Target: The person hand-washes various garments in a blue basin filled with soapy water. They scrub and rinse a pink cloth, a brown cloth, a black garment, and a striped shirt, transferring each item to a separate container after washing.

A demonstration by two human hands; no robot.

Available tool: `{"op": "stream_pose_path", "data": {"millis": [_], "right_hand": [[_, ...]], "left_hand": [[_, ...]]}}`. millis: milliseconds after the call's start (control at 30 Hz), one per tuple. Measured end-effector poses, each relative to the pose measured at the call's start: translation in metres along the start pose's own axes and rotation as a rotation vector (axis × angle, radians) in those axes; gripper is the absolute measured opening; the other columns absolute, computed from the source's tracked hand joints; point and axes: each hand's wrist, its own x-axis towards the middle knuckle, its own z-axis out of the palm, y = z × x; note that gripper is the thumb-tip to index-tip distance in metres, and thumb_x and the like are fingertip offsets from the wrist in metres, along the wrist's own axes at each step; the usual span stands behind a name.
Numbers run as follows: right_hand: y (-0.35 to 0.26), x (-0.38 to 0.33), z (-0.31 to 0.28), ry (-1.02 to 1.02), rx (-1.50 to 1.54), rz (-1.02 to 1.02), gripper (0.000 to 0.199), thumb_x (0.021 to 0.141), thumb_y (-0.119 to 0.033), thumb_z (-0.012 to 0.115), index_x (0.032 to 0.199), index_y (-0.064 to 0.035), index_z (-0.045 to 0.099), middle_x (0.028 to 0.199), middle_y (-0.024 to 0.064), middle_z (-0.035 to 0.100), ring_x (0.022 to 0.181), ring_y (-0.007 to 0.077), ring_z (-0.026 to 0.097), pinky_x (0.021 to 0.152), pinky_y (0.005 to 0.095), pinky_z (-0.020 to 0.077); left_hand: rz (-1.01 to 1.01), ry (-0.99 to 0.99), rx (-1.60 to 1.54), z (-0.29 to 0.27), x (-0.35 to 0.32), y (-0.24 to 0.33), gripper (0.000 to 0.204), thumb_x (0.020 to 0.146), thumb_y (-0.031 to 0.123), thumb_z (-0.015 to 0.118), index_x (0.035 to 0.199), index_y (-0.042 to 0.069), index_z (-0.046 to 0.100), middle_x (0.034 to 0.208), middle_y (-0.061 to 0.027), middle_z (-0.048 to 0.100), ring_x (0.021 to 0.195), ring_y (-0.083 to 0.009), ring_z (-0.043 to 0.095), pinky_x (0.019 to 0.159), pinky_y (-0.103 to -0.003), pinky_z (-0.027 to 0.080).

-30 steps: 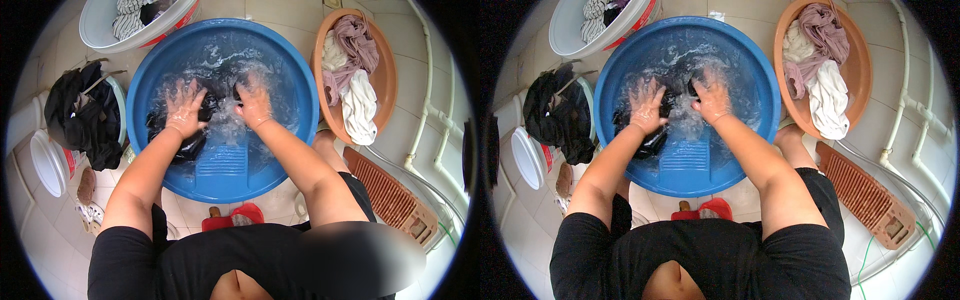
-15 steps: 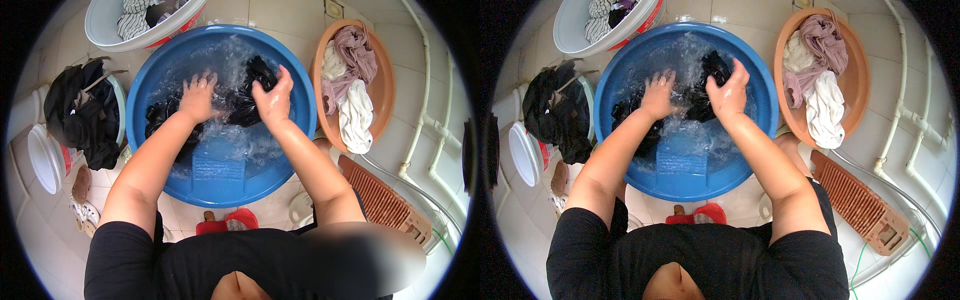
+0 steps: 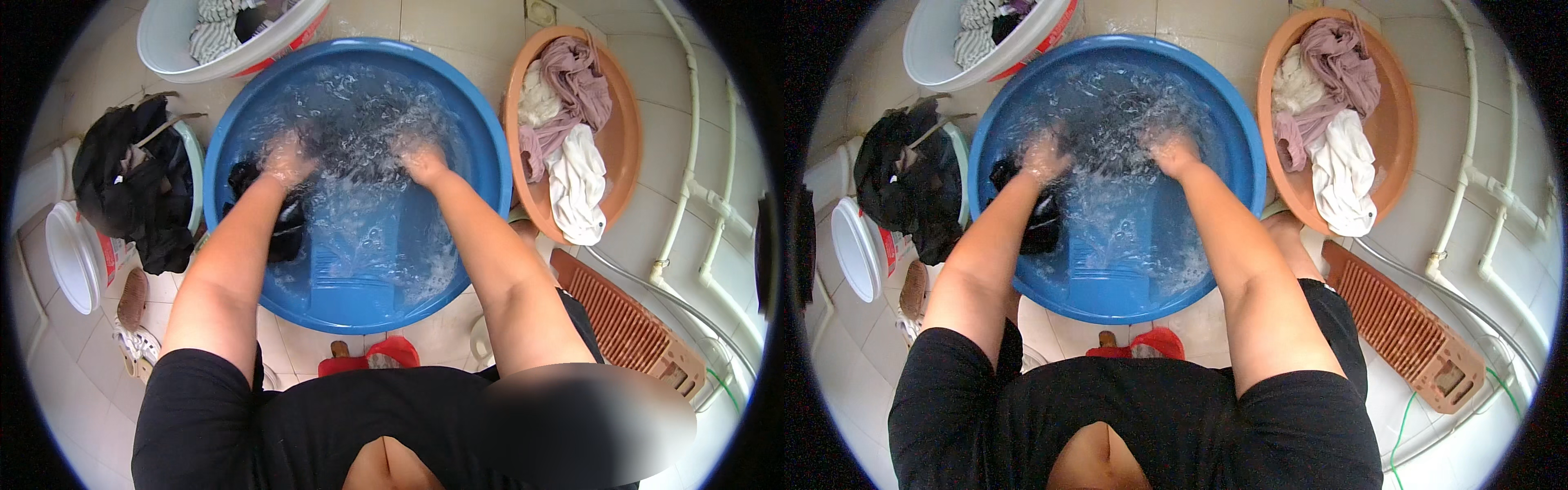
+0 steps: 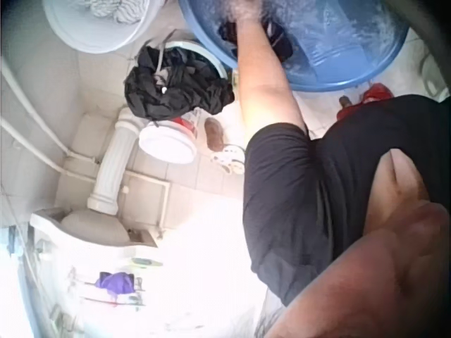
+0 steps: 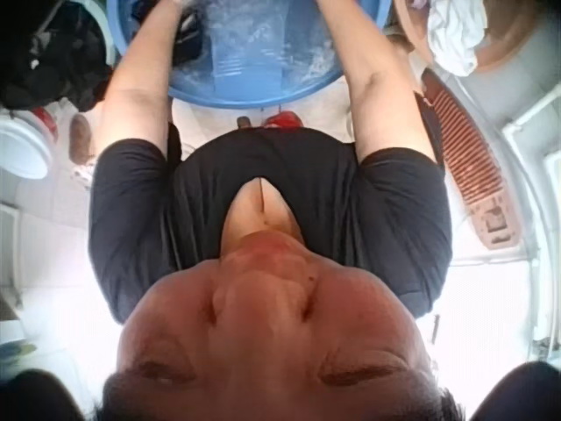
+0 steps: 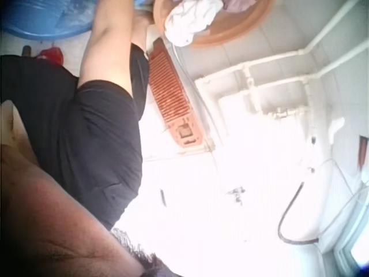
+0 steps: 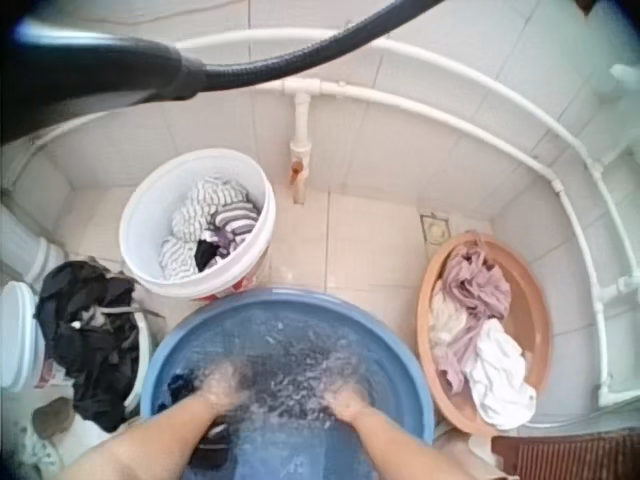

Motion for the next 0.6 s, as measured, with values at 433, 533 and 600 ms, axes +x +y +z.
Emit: {"op": "stream_pose_path", "data": {"millis": [433,533,600], "right_hand": [[-0.127,-0.09,-0.1,0.023,0.774,0.663,0.051,0.081,-0.041,0.054,0.12,-0.0062,0.05,0.118,0.0181,0.053,0.105,0.035,0.052,0.087,0.0449,0.0425],[-0.152,-0.095,-0.128,-0.086,1.016,0.695,0.071,0.083,-0.047,0.051,0.139,-0.0112,0.025,0.144,0.0165,0.022,0.122,0.0441,0.031,0.089,0.0577,0.0369],[-0.191,-0.113,-0.153,-0.08,1.193,0.758,0.076,0.083,-0.048,0.052,0.141,-0.0116,0.019,0.146,0.0172,0.016,0.126,0.0491,0.023,0.094,0.0585,0.0326]], "left_hand": [[0.026,0.015,-0.411,-0.151,-0.125,0.083,0.062,0.066,0.006,0.068,0.124,0.005,0.047,0.131,-0.0141,0.035,0.12,-0.0313,0.038,0.101,-0.034,0.031],[0.262,0.07,-0.53,-0.188,-0.166,0.102,0.063,0.065,0.001,0.068,0.124,0.001,0.043,0.129,-0.0144,0.038,0.119,-0.029,0.039,0.101,-0.031,0.033],[0.369,0.04,-0.866,-0.212,-0.201,0.117,0.061,0.066,-0.003,0.065,0.122,0.001,0.043,0.122,-0.0102,0.045,0.115,-0.0231,0.044,0.099,-0.03,0.035]]}}
